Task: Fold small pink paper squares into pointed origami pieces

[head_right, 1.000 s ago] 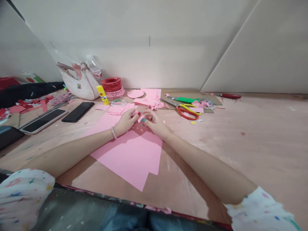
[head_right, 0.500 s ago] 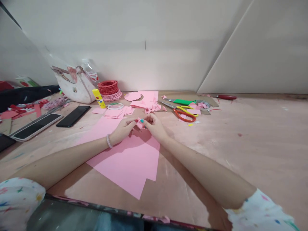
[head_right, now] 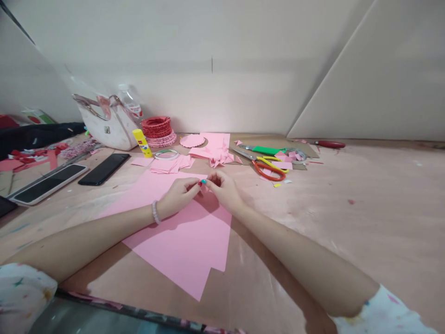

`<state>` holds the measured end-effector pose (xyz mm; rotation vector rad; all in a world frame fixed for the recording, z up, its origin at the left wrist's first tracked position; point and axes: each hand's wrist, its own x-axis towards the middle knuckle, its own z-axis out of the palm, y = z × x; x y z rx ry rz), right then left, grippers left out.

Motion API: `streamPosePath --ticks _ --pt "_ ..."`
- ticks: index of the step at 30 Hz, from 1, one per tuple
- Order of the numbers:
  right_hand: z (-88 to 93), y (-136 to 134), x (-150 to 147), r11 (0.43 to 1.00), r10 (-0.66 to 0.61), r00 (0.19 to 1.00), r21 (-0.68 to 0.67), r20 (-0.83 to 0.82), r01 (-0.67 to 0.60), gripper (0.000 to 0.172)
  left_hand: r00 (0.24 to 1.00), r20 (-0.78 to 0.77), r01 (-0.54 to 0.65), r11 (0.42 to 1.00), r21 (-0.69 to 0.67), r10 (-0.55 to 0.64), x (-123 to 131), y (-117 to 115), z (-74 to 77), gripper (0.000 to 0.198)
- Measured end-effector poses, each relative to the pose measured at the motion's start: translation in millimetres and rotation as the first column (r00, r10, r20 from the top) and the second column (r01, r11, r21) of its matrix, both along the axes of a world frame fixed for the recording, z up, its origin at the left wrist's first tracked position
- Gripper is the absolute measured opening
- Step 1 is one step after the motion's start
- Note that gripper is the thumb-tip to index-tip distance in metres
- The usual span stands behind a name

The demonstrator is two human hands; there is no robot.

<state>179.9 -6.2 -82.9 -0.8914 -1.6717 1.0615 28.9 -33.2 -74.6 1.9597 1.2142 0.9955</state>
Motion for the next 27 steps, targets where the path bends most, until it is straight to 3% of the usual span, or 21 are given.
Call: streamPosePath --ticks 4,12,27 --pt "1.3 -0.4 1.2 1.000 0.008 1.000 0.012 0.001 -0.008 0.014 0.999 -0.031 -0.008 0.996 0.086 0.011 -1.1 2.0 -0.3 0.025" --pt "0.7 -0.5 0.3 0.999 0.025 1.000 -0.033 0.013 -0.024 0.015 0.991 0.132 -0.013 0.999 -0.039 0.018 1.1 0.1 -0.1 0.030" --pt "0.2 -0.5 -0.4 0.999 0.001 1.000 -0.036 0.019 0.000 0.018 0.995 0.093 -0.014 0.999 -0.039 0.018 0.2 -0.3 0.5 0.030"
